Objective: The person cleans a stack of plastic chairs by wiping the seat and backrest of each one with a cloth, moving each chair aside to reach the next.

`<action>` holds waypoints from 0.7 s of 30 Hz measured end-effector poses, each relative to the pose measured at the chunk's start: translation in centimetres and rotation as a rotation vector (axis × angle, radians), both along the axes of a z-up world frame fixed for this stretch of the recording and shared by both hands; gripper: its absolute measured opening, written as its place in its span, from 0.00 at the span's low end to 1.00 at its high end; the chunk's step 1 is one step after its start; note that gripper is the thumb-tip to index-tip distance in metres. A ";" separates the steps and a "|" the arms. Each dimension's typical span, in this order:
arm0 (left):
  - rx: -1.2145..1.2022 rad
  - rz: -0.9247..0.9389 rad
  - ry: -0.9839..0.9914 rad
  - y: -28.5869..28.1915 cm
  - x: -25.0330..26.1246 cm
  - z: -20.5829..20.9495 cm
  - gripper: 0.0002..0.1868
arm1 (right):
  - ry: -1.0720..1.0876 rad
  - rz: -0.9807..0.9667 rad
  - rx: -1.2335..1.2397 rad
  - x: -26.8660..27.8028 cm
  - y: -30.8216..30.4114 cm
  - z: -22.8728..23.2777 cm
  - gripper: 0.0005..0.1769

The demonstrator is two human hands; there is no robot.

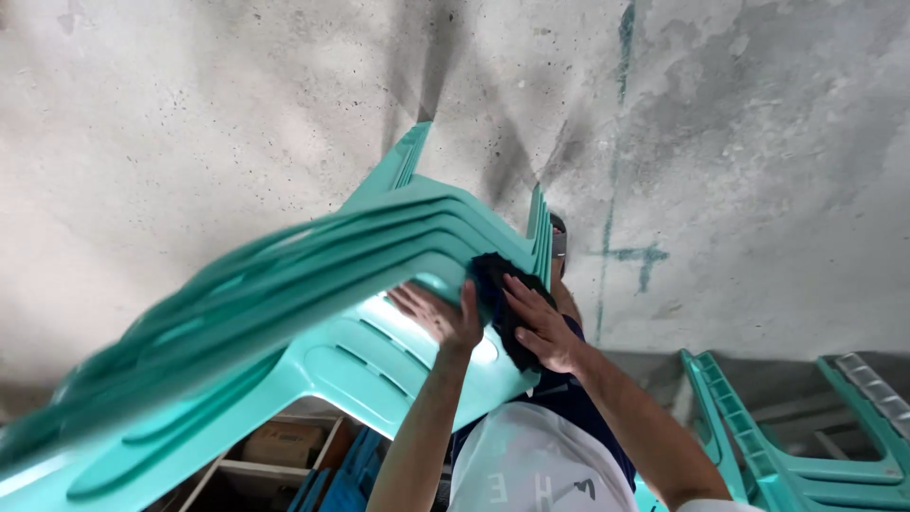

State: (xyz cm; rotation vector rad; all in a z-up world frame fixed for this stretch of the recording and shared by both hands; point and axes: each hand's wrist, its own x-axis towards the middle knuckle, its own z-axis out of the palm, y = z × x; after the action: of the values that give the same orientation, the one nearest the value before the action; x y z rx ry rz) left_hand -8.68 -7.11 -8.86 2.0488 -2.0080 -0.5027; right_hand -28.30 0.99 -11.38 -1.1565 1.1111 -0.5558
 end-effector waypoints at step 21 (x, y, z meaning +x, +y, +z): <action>-0.144 -0.140 -0.010 0.3 0.7 0.7 0.50 | -0.076 0.009 0.310 2.7 -6.2 -8.9 0.42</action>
State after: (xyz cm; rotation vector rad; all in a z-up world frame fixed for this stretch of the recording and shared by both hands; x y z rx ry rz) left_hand -7.94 -6.80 -8.11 1.8406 -2.1371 -0.3617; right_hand -25.61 -5.21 -20.27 -0.8637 1.0826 -0.4001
